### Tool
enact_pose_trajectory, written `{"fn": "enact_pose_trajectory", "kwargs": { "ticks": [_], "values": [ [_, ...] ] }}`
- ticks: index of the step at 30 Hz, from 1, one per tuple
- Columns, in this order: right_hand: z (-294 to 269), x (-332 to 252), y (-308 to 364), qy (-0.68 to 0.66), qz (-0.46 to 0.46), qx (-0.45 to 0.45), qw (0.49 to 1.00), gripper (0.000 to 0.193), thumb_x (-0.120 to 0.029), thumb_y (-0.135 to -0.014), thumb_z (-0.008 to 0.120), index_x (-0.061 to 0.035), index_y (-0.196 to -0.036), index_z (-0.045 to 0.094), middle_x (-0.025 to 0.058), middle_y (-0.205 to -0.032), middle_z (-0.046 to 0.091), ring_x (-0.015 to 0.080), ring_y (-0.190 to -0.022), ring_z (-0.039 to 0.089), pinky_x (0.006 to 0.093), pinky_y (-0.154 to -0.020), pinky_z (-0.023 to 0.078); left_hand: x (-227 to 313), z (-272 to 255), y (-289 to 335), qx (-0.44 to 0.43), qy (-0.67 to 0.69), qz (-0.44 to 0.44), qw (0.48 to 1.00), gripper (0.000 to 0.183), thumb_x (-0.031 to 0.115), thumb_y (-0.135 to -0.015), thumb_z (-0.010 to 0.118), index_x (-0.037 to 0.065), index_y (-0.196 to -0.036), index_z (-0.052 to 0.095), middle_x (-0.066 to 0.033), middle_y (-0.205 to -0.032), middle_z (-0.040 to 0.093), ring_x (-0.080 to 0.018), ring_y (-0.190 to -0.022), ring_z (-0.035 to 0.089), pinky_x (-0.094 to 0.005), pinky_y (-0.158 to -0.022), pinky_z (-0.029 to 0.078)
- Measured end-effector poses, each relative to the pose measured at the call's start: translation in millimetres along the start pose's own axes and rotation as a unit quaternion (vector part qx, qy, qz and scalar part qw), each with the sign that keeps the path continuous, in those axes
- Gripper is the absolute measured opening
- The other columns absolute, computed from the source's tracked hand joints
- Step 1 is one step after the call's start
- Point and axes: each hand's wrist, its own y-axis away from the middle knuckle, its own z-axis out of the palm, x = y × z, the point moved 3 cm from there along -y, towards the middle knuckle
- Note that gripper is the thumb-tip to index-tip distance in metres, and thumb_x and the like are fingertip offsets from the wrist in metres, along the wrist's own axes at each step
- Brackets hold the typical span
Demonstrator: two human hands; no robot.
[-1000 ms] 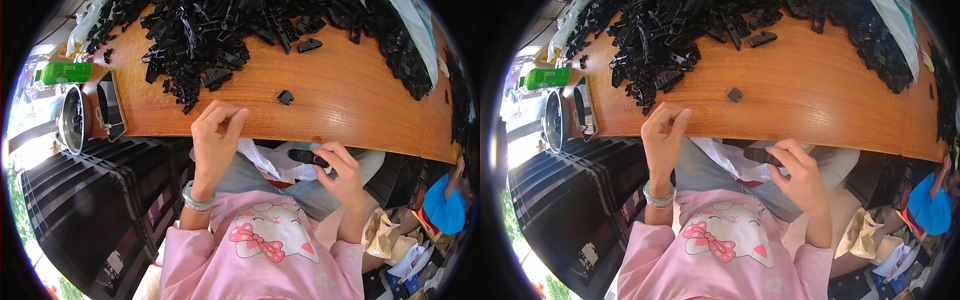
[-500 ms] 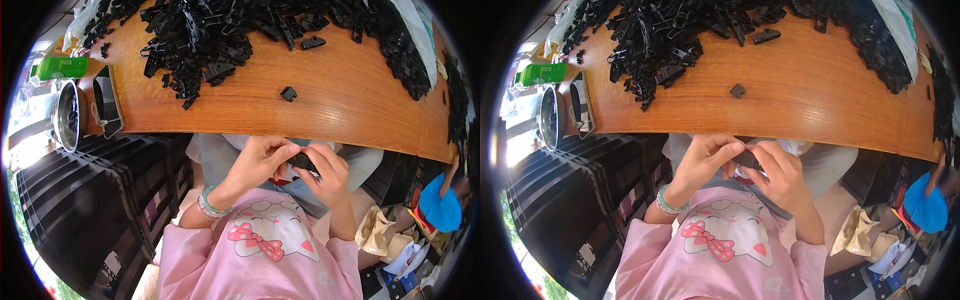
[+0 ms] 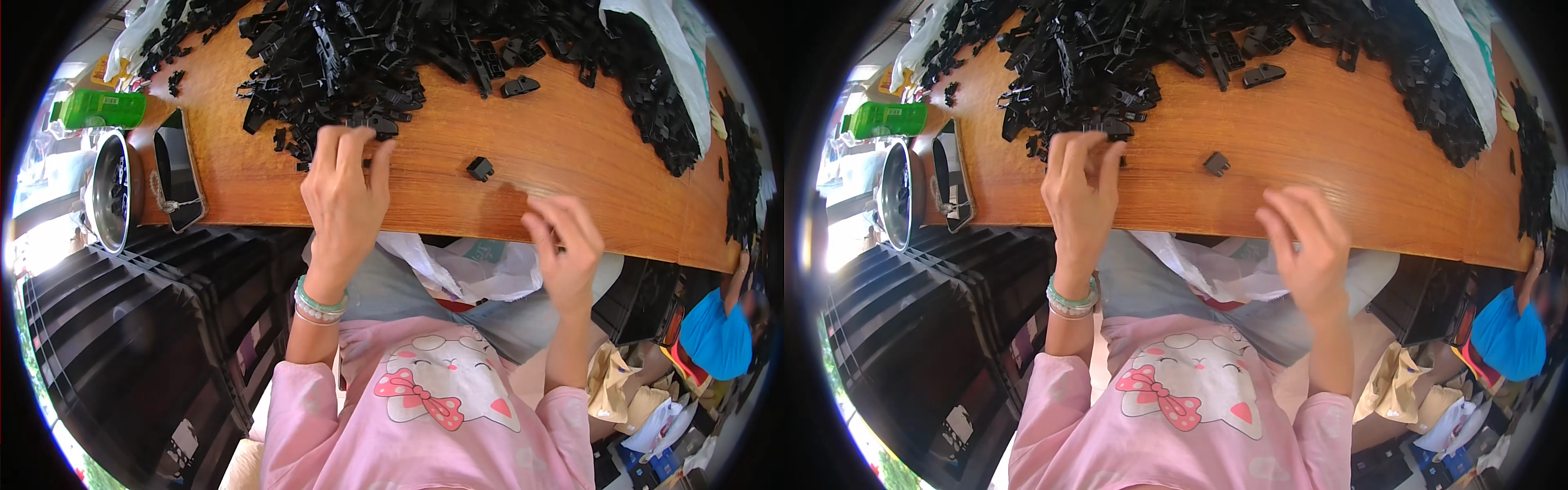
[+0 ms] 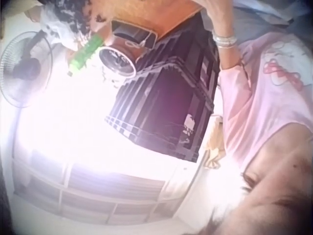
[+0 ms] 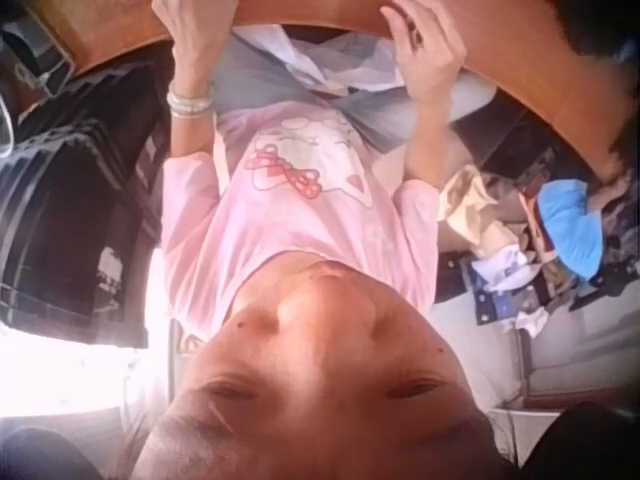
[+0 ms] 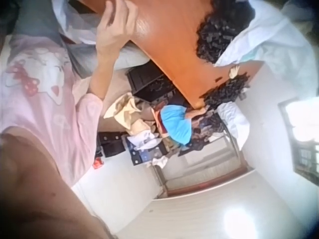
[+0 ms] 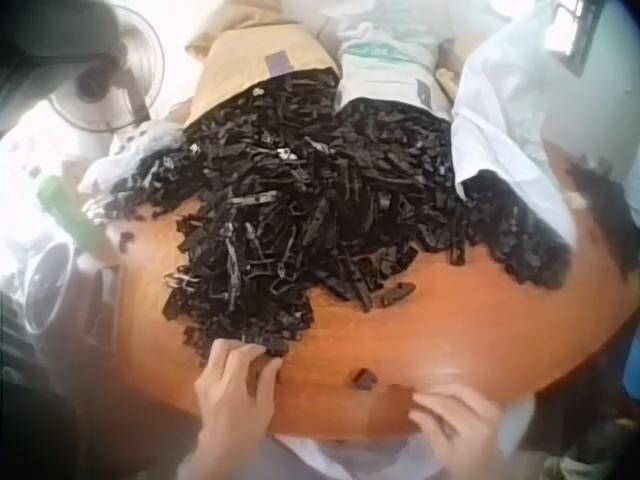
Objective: The person assembles small black plastic buckle components by hand at a table.
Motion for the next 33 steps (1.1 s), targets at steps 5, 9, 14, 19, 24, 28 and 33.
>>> {"fn": "enact_pose_trajectory", "kwargs": {
  "ticks": [5, 9, 14, 19, 24, 28, 33],
  "values": [
    [5.6, 23.2, -69.3, 0.026, -0.088, 0.078, 0.993, 0.016, 0.002, -0.082, 0.064, 0.0011, -0.097, 0.065, 0.0119, -0.093, 0.061, 0.0241, -0.073, 0.061, 0.0312, -0.064, 0.049, 0.8, -14.7, -29.3, -0.086, -0.055, 0.027, 0.994, 0.024, 0.007, -0.074, 0.072, 0.001, -0.092, 0.058, -0.0116, -0.089, 0.053, -0.0308, -0.072, 0.059, -0.0382, -0.061, 0.047],
    [17.1, 46.7, -111.3, 0.063, -0.109, 0.073, 0.989, 0.019, -0.003, -0.084, 0.063, -0.0021, -0.103, 0.065, 0.0097, -0.097, 0.061, 0.0259, -0.077, 0.06, 0.0328, -0.071, 0.048, 0.6, -17.6, -41.0, -0.199, -0.049, 0.018, 0.979, 0.022, 0.007, -0.072, 0.072, 0.002, -0.086, 0.056, -0.0111, -0.087, 0.054, -0.0316, -0.071, 0.058, -0.0391, -0.061, 0.046],
    [20.7, 51.3, -116.2, 0.081, -0.049, 0.019, 0.995, 0.025, -0.008, -0.081, 0.068, -0.0027, -0.105, 0.065, 0.0086, -0.095, 0.06, 0.0256, -0.075, 0.058, 0.0328, -0.071, 0.047, 1.7, -19.0, -33.7, -0.209, -0.028, 0.009, 0.977, 0.023, 0.006, -0.072, 0.072, 0.003, -0.087, 0.055, -0.0113, -0.087, 0.054, -0.0316, -0.071, 0.058, -0.0405, -0.063, 0.046],
    [27.7, 52.0, -116.8, 0.013, -0.074, 0.043, 0.996, 0.03, -0.011, -0.077, 0.073, -0.0009, -0.104, 0.065, 0.008, -0.093, 0.06, 0.0235, -0.075, 0.057, 0.0328, -0.071, 0.047, 6.9, -17.2, -32.9, -0.185, -0.079, 0.049, 0.978, 0.024, 0.005, -0.073, 0.07, 0.003, -0.093, 0.058, -0.0116, -0.09, 0.053, -0.0308, -0.072, 0.058, -0.0396, -0.064, 0.047],
    [18.4, 52.2, -110.5, 0.077, -0.112, 0.105, 0.985, 0.031, -0.01, -0.079, 0.071, -0.0018, -0.107, 0.064, 0.0089, -0.091, 0.061, 0.0219, -0.074, 0.058, 0.0318, -0.068, 0.047, 12.4, -26.3, -37.7, -0.145, -0.065, 0.08, 0.984, 0.027, 0.004, -0.071, 0.072, 0.003, -0.096, 0.062, -0.0099, -0.089, 0.052, -0.0269, -0.069, 0.056, -0.037, -0.063, 0.047],
    [12.9, 55.5, -98.2, -0.112, 0.093, 0.104, 0.984, 0.032, -0.007, -0.084, 0.065, -0.0049, -0.116, 0.062, 0.007, -0.085, 0.059, 0.0139, -0.063, 0.059, 0.0287, -0.06, 0.048, 2.5, -38.7, -40.0, -0.091, 0.024, -0.011, 0.995, 0.032, 0.002, -0.07, 0.077, 0.002, -0.1, 0.065, -0.0018, -0.078, 0.051, -0.0088, -0.06, 0.048, -0.0219, -0.053, 0.041],
    [6.2, 42.0, -86.2, -0.395, 0.132, 0.062, 0.907, 0.032, -0.004, -0.088, 0.056, -0.0021, -0.12, 0.058, 0.0082, -0.089, 0.061, 0.017, -0.069, 0.066, 0.0265, -0.065, 0.055, 6.3, -14.1, -9.0, -0.028, 0.273, -0.154, 0.949, 0.03, 0.0, -0.079, 0.072, -0.001, -0.106, 0.059, -0.001, -0.083, 0.06, -0.0019, -0.063, 0.053, -0.0164, -0.053, 0.042]
  ]
}}
